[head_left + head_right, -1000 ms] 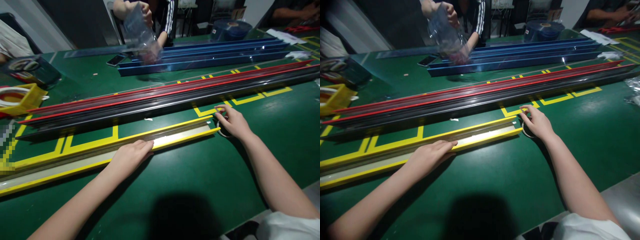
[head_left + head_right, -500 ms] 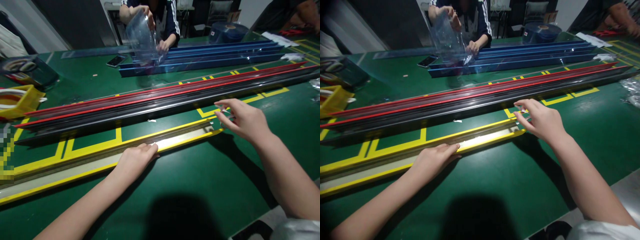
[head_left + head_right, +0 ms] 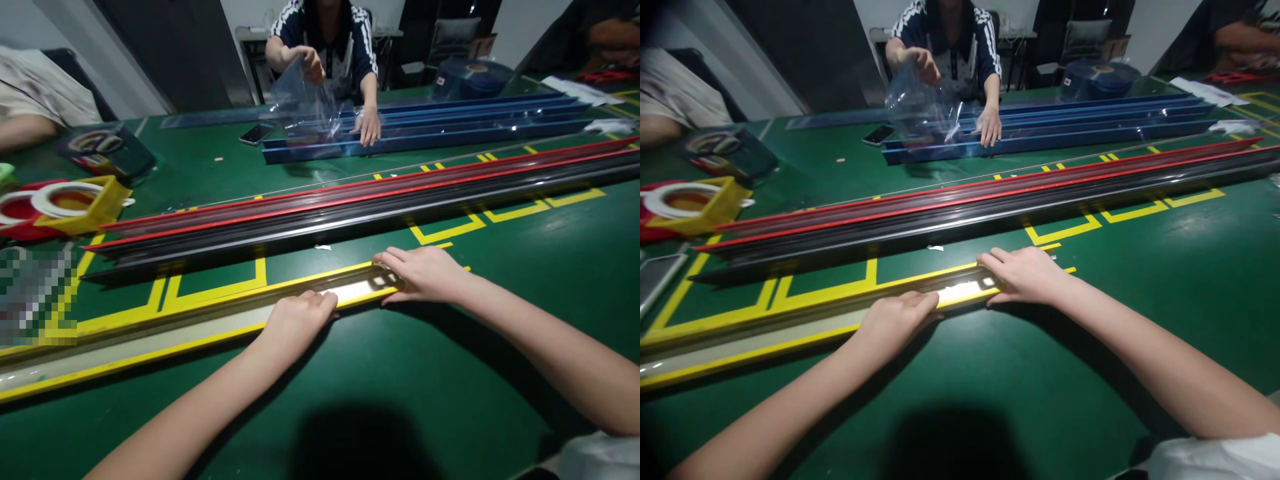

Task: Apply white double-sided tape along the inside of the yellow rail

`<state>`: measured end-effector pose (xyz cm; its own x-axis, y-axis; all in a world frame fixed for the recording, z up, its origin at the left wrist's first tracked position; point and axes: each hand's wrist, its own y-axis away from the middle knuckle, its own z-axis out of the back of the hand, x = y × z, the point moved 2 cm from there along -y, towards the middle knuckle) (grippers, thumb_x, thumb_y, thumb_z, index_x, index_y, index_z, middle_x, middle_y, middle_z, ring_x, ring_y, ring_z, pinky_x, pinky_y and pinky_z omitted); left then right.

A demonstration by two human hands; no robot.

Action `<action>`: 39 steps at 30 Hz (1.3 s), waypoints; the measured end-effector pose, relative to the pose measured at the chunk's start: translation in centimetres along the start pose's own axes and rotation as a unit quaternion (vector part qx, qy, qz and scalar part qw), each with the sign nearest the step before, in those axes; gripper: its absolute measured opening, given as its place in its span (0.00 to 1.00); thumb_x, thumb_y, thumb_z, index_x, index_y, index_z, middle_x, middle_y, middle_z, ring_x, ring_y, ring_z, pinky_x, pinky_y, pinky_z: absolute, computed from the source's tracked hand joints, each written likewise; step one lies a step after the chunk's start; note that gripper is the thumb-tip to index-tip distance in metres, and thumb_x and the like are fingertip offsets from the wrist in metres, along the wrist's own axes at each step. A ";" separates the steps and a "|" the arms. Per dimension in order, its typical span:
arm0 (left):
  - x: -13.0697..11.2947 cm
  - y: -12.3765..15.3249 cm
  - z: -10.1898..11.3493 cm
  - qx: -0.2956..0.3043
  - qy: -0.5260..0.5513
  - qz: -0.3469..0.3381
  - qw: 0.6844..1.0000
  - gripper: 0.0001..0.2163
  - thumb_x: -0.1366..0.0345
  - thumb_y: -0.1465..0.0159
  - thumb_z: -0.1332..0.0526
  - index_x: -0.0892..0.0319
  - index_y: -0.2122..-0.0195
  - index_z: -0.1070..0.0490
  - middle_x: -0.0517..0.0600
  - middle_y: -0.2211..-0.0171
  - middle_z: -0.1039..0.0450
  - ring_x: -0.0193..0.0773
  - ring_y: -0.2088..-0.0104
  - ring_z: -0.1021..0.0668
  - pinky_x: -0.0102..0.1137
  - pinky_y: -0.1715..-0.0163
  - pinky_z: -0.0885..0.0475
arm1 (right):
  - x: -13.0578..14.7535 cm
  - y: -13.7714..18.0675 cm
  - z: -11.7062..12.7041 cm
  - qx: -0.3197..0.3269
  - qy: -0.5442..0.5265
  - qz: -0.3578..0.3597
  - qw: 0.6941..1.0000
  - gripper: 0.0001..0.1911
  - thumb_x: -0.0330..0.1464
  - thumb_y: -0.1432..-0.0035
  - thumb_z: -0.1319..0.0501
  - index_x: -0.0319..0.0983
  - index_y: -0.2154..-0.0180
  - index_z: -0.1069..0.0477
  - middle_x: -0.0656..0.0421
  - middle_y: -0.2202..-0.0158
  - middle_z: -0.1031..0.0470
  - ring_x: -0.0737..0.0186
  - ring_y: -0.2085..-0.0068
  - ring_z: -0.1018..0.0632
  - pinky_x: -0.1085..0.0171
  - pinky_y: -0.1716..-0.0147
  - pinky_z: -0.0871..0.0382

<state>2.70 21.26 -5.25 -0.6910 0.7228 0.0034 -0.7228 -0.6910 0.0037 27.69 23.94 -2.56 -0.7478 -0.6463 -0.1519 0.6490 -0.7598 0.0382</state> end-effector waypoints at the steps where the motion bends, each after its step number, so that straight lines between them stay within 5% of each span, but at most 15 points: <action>1: 0.0 0.0 0.1 0.007 -0.003 0.004 1.000 0.05 0.62 0.33 0.43 0.57 0.61 0.32 0.48 0.67 0.22 0.39 0.68 0.20 0.29 0.78 0.36 | -0.2 0.1 -0.1 -0.003 -0.004 0.005 1.000 0.32 0.56 0.45 0.43 0.40 0.49 0.39 0.56 0.57 0.24 0.59 0.68 0.21 0.65 0.78 0.51; 8: -2.5 -2.9 -0.2 -0.026 0.003 -0.032 0.999 0.08 0.61 0.32 0.45 0.60 0.62 0.34 0.50 0.69 0.24 0.42 0.69 0.21 0.30 0.79 0.35 | -3.6 2.7 -0.8 0.004 -0.026 -0.026 0.999 0.33 0.57 0.47 0.41 0.41 0.49 0.38 0.55 0.59 0.21 0.58 0.70 0.21 0.66 0.77 0.46; 14: -6.4 -7.7 -0.2 -0.050 0.013 -0.059 0.997 0.05 0.74 0.32 0.49 0.61 0.60 0.35 0.50 0.68 0.25 0.40 0.68 0.22 0.31 0.79 0.35 | -8.0 7.3 -1.2 0.022 0.021 -0.137 0.990 0.31 0.51 0.46 0.38 0.39 0.47 0.36 0.53 0.60 0.19 0.54 0.68 0.20 0.64 0.75 0.40; 17: -5.2 -6.2 -0.2 -0.061 0.008 -0.064 0.996 0.06 0.74 0.32 0.50 0.61 0.58 0.36 0.50 0.64 0.25 0.39 0.65 0.23 0.31 0.76 0.34 | -7.6 7.9 -0.9 -0.024 0.065 -0.140 0.988 0.32 0.49 0.47 0.37 0.38 0.45 0.35 0.52 0.51 0.22 0.56 0.70 0.20 0.63 0.78 0.40; 20: -1.7 -1.8 -0.4 -0.067 -0.007 -0.044 0.997 0.06 0.71 0.31 0.49 0.61 0.56 0.35 0.51 0.61 0.25 0.40 0.63 0.24 0.32 0.73 0.34 | -5.5 7.0 -0.5 -0.051 0.105 -0.124 0.985 0.35 0.53 0.47 0.39 0.39 0.44 0.36 0.52 0.41 0.30 0.59 0.73 0.22 0.62 0.81 0.42; 24: 3.1 4.8 -0.6 -0.104 -0.062 0.012 0.993 0.11 0.57 0.30 0.48 0.59 0.63 0.34 0.49 0.66 0.27 0.38 0.66 0.26 0.32 0.72 0.36 | -1.3 3.6 0.0 -0.099 0.075 -0.033 0.992 0.35 0.55 0.43 0.45 0.38 0.43 0.38 0.54 0.44 0.27 0.58 0.71 0.21 0.62 0.77 0.37; 27: 4.8 7.2 -0.9 -0.127 -0.112 0.029 0.985 0.15 0.53 0.31 0.47 0.58 0.69 0.35 0.47 0.73 0.30 0.37 0.71 0.28 0.32 0.73 0.40 | 1.1 0.8 -0.3 -0.096 0.066 0.011 0.993 0.32 0.54 0.41 0.47 0.40 0.44 0.37 0.55 0.44 0.27 0.58 0.71 0.20 0.62 0.77 0.39; 32: 4.8 6.8 -1.2 -0.143 -0.137 0.011 0.980 0.18 0.50 0.31 0.49 0.58 0.70 0.37 0.47 0.75 0.32 0.36 0.72 0.29 0.33 0.75 0.43 | 1.6 -0.9 -1.0 -0.109 0.045 -0.020 0.993 0.36 0.59 0.45 0.47 0.39 0.48 0.33 0.52 0.58 0.20 0.53 0.70 0.20 0.63 0.77 0.41; 39: 2.2 3.4 -1.3 -0.116 -0.098 0.020 0.988 0.17 0.50 0.31 0.50 0.59 0.68 0.36 0.48 0.73 0.30 0.37 0.72 0.27 0.32 0.78 0.44 | -2.1 1.8 -1.1 -0.062 0.026 -0.057 0.996 0.37 0.60 0.47 0.46 0.38 0.49 0.32 0.47 0.65 0.20 0.46 0.72 0.20 0.61 0.79 0.41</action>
<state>-1.27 20.56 -6.53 -0.7218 0.6648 0.1923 -0.6917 -0.6846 -0.2298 30.61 24.04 -3.27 -0.8114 -0.5494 -0.1995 0.5750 -0.8115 -0.1042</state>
